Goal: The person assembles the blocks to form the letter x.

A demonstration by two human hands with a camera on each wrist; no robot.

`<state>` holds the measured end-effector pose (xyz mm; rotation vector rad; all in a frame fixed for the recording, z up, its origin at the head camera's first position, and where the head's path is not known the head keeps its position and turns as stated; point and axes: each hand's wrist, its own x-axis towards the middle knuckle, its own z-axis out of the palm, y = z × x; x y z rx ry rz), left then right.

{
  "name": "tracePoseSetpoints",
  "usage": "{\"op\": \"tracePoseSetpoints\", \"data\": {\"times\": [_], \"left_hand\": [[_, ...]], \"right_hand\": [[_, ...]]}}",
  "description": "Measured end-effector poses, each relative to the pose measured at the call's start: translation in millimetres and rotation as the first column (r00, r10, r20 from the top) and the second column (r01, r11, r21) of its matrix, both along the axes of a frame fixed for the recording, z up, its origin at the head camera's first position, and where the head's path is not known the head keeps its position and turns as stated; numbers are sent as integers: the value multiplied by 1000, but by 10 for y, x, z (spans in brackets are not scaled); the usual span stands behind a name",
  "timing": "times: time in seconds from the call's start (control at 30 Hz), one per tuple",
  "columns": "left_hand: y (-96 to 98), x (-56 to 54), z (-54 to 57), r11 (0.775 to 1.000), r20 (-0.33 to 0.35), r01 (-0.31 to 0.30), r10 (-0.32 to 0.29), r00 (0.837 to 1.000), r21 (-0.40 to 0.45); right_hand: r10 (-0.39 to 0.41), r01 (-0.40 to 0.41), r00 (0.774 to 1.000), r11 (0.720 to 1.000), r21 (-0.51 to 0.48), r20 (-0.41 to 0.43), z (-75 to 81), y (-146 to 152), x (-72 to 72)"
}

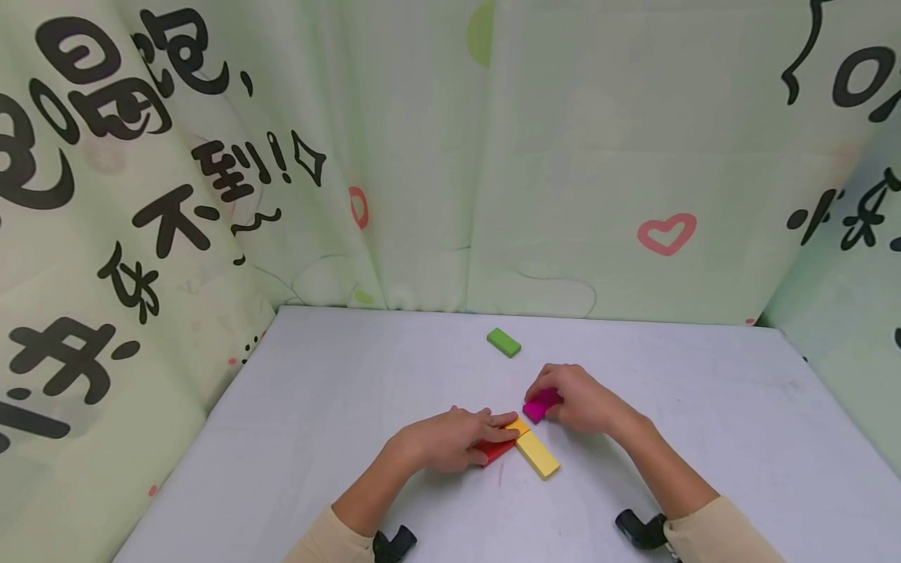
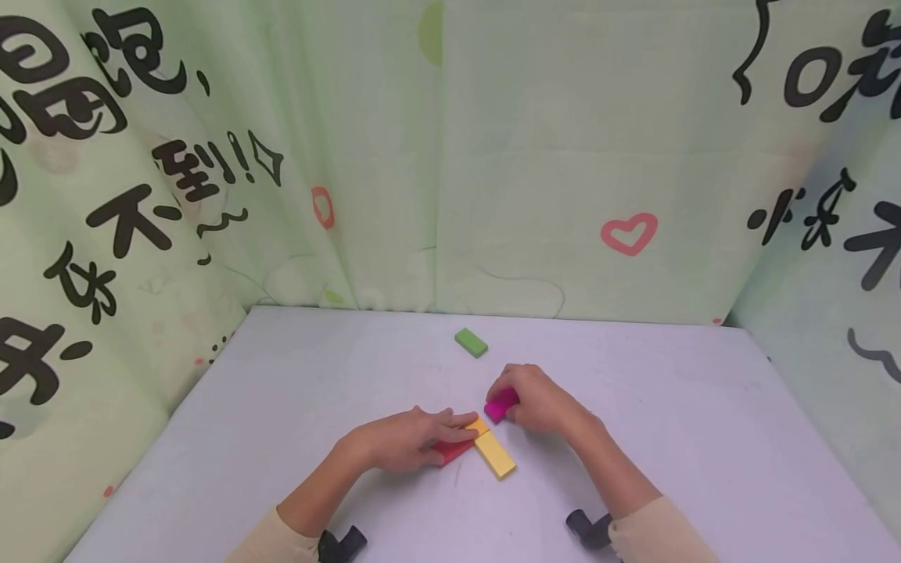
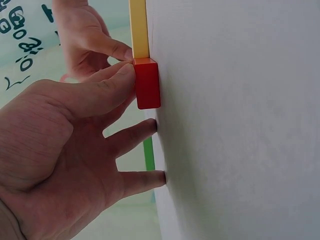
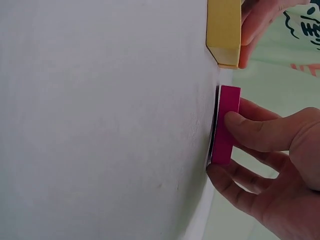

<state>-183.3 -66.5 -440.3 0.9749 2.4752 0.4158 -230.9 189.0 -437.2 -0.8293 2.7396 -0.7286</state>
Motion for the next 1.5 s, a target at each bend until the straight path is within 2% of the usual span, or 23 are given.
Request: {"op": "tracePoseSetpoints", "data": {"times": [0.43, 0.7, 1.03, 1.5], "left_hand": [[-8, 12, -1, 1000, -5, -4, 4, 1000, 10], [0, 12, -1, 1000, -16, -3, 3, 1000, -4], [18, 22, 25, 999, 10, -35, 36, 999, -13], [5, 0, 2, 1000, -2, -19, 19, 1000, -11]], "right_hand": [[-6, 6, 1000, 1000, 22, 28, -1, -36, 12], [20, -21, 999, 1000, 7, 38, -18, -62, 21], [12, -13, 999, 1000, 11, 39, -16, -83, 37], [3, -3, 999, 1000, 19, 50, 4, -102, 40]]}}
